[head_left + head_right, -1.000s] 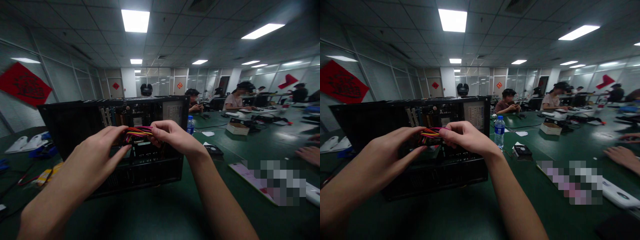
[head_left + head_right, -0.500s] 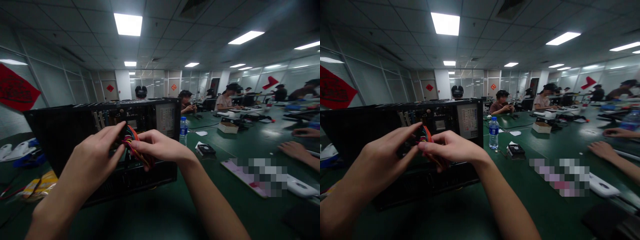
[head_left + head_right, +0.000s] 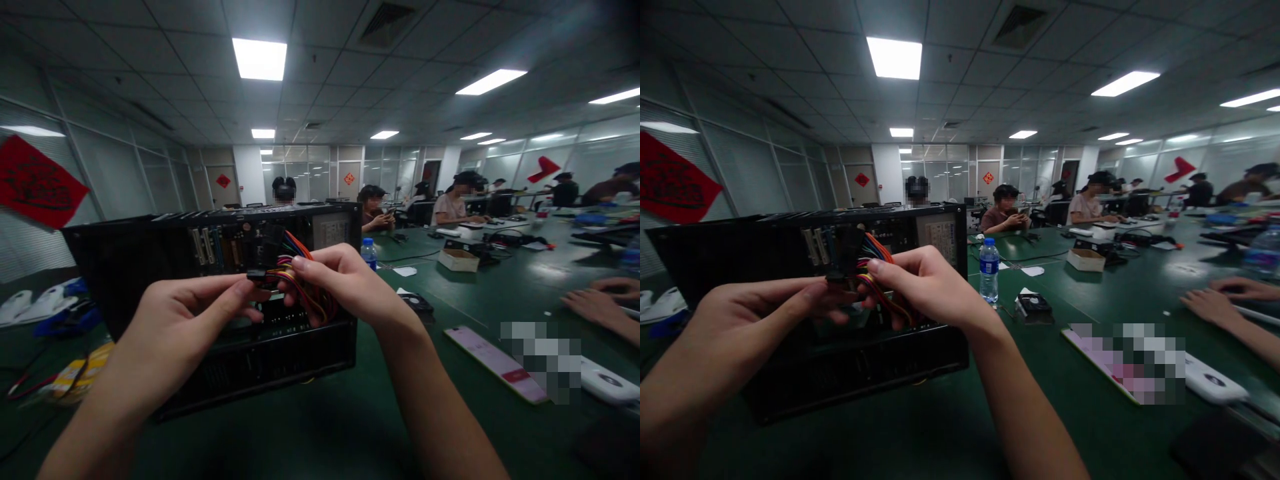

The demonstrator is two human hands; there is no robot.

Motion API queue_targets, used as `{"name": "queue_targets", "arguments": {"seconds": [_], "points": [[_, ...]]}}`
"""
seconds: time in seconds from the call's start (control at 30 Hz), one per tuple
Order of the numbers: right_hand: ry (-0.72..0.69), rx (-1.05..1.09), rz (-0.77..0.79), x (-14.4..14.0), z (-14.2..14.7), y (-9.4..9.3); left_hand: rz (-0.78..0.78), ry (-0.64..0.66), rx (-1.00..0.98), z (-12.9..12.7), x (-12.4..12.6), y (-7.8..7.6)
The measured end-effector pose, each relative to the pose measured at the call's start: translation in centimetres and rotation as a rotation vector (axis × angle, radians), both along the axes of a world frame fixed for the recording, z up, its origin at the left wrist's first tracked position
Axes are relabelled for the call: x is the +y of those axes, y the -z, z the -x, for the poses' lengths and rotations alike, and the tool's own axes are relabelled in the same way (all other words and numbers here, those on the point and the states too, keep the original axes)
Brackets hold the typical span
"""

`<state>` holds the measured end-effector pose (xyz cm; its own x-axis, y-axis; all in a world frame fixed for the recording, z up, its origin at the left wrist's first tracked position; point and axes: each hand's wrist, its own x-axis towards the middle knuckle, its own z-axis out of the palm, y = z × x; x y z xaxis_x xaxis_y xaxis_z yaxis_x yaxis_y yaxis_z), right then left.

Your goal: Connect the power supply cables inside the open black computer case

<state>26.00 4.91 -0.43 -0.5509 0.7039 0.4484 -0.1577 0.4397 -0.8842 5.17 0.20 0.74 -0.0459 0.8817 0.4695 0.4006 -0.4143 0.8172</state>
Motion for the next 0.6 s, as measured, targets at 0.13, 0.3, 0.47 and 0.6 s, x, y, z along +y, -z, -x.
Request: {"name": "queue_targets", "arguments": {"seconds": [0.13,0.3,0.47,0.6], "points": [[-0.024,0.000,0.000,-0.8,0.5,-0.3,0.017,0.123,-0.072,0.1,0.6,0.6],[-0.097,0.019,0.055,-0.7,1.5,-0.1,0.008,0.093,-0.256,0.0,1.4,1.3],[-0.119,0.011,0.073,-0.1,2.5,0.6,-0.043,0.076,-0.461,-0.9,1.8,1.5],[-0.090,-0.003,0.023,-0.1,3.3,0.8,-0.087,0.013,-0.526,-1.1,1.9,1.7]]}}
